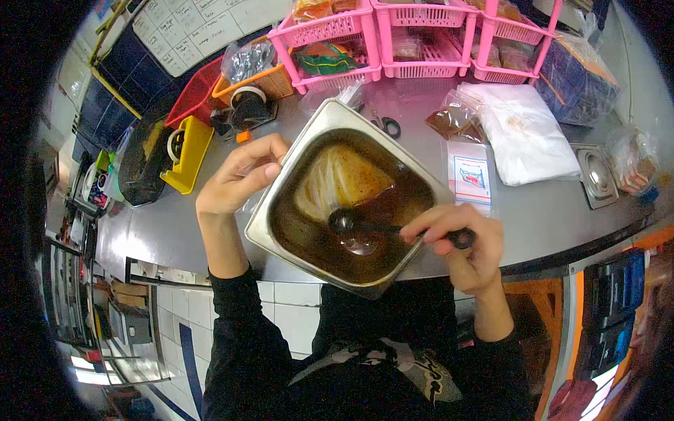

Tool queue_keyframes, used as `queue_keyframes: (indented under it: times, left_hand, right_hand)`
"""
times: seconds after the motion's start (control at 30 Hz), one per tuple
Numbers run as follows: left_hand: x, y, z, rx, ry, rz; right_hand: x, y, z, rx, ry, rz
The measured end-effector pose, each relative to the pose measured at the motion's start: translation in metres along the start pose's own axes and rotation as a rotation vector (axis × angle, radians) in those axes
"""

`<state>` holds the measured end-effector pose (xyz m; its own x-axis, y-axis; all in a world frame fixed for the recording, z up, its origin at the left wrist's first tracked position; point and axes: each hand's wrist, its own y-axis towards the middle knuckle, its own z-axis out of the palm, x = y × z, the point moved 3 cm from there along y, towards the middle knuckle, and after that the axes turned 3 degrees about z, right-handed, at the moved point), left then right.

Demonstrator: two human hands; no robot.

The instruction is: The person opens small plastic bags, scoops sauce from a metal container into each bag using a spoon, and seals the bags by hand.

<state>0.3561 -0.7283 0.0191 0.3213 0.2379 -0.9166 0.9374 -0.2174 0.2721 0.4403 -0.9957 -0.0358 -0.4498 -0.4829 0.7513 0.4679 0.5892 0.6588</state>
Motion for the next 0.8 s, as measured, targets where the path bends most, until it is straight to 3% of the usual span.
queue_keyframes:
  times: [0.07,0.17,0.3,0.4,0.5,0.57,0.8]
  left_hand:
    - [0.001,0.0,-0.001,0.008,0.013,-0.005]
    - [0.003,-0.001,-0.001,0.005,0.039,0.002]
    - [0.004,-0.003,-0.004,-0.015,0.057,-0.014]
    - [0.001,-0.001,0.0,-0.011,0.033,-0.006]
    - [0.0,-0.001,-0.001,0.001,0.065,0.0]
    - [0.002,-0.001,-0.002,-0.01,0.073,0.003]
    - [-0.003,-0.002,0.0,-0.025,0.095,-0.05]
  right_hand:
    - [0.001,0.0,-0.001,-0.16,0.026,-0.029]
    - [-0.001,0.002,-0.002,-0.151,-0.228,-0.034]
    - [-0.001,-0.005,-0.008,-0.094,-0.036,0.034]
    - [0.002,0.001,-0.002,-0.152,-0.156,-0.124]
    - [0.006,0.0,0.004,-0.056,-0.37,-0.119]
    - [0.012,-0.009,0.006,0.017,-0.525,-0.299]
    - [0.033,-0.028,0.016,0.101,-0.467,-0.254]
